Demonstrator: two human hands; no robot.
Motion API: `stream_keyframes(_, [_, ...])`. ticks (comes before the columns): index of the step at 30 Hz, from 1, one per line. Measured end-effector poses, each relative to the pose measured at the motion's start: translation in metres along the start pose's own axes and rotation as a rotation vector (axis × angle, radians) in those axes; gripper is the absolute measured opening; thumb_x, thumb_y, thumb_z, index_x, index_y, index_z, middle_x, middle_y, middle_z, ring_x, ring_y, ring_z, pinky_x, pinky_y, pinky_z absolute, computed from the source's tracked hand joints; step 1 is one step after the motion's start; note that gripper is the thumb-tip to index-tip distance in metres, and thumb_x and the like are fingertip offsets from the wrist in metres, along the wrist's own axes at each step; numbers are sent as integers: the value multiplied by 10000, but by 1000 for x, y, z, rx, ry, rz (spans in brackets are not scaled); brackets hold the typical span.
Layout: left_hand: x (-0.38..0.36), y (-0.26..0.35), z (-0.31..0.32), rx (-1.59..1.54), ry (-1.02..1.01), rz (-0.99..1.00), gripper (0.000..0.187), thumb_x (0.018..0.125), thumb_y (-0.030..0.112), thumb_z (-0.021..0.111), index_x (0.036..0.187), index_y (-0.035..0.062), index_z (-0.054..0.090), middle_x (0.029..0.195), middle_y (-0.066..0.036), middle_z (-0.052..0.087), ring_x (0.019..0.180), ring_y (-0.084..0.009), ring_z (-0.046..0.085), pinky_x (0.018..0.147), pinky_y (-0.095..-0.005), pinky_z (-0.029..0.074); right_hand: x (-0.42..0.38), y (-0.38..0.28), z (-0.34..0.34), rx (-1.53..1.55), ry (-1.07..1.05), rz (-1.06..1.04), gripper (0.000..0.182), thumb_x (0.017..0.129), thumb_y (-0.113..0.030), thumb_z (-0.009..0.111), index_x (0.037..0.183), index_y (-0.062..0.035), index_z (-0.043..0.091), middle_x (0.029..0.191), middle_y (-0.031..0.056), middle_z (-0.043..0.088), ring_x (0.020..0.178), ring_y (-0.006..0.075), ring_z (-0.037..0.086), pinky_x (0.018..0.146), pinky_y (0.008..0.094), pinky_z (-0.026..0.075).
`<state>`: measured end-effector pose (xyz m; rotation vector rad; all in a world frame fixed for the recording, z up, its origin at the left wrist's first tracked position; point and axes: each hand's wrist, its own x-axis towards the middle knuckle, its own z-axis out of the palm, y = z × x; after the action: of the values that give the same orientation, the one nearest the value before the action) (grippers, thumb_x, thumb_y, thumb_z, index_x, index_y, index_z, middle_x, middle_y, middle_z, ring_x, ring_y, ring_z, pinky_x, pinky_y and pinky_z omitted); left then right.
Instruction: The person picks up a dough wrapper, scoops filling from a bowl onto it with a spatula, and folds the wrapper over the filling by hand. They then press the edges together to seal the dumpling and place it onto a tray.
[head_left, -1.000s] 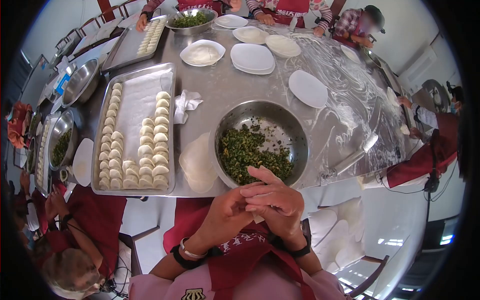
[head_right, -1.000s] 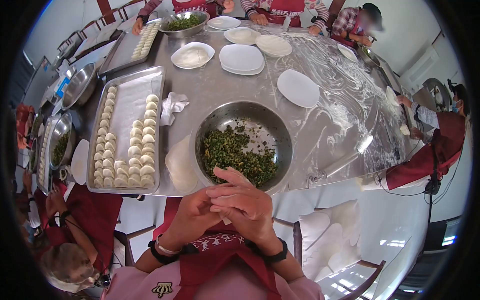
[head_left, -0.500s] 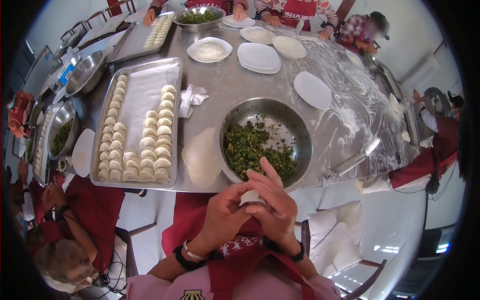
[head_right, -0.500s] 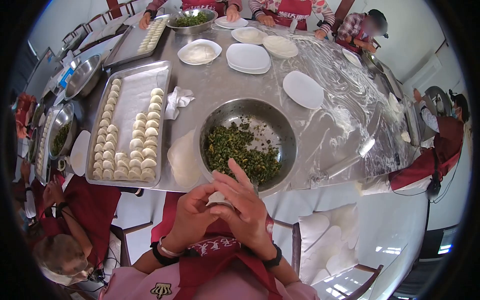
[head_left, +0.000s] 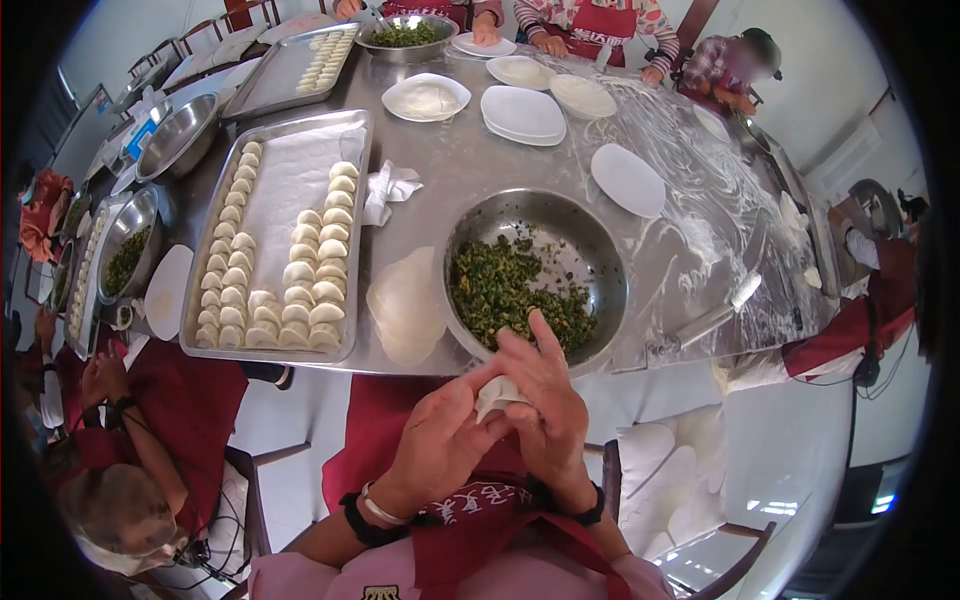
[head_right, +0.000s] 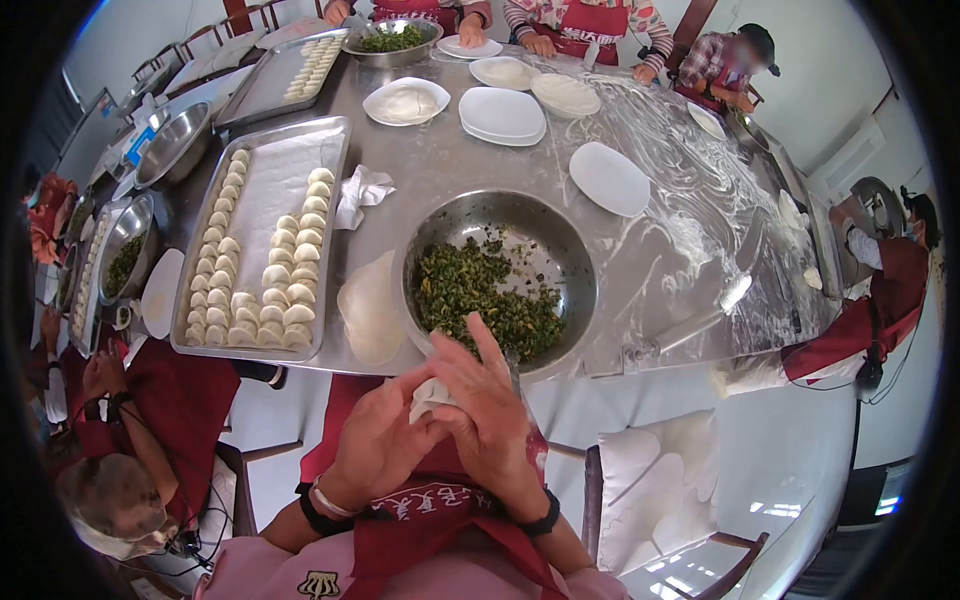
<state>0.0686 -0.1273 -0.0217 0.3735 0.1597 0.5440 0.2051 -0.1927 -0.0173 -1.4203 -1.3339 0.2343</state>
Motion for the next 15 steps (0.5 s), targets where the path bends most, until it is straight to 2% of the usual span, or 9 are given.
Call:
stream_keyframes(4, [-7, -5, -8, 88, 93, -63, 455, 1076, 182, 420, 1467, -48, 379, 1385, -130, 529, 1284, -212, 530, 1114, -407, 422, -3, 7, -9, -144, -149, -127, 517, 932, -396, 627, 1226, 29, 653, 1352, 203, 602, 1388, 453, 418, 1105, 492, 381])
stream_keyframes(6, [-7, -2, -2, 125, 160, -89, 444, 1078, 150, 400, 1476, -45, 369, 1400, -131, 521, 1297, -215, 520, 1120, -415, 421, -1, 0, -7, -118, -107, -70, 514, 936, -383, 623, 1248, 26, 640, 1377, 201, 583, 1387, 456, 418, 1105, 497, 380])
stream_keyframes(10, [-3, 0, 2, 55, 67, -72, 455, 1073, 132, 407, 1492, -37, 351, 1429, -129, 502, 1315, -224, 506, 1124, -419, 415, -3, -7, -1, -109, 15, -20, 502, 948, -351, 620, 1276, 28, 623, 1386, 208, 574, 1385, 457, 420, 1104, 498, 380])
stream_keyframes(13, [-3, -6, 1, 9, 50, -49, 470, 1070, 133, 416, 1501, -36, 338, 1437, -135, 495, 1322, -228, 500, 1135, -417, 402, -7, 4, -9, -127, -71, -71, 537, 920, -356, 652, 1290, 31, 612, 1384, 227, 567, 1383, 469, 415, 1105, 500, 377])
stream_keyframes(15, [-3, -5, 6, 17, 63, -63, 478, 1067, 135, 423, 1505, -34, 333, 1439, -137, 494, 1329, -229, 494, 1143, -417, 392, -2, -4, -8, -112, -25, -41, 501, 903, -311, 686, 1270, 26, 632, 1360, 230, 585, 1372, 463, 434, 1096, 494, 393])
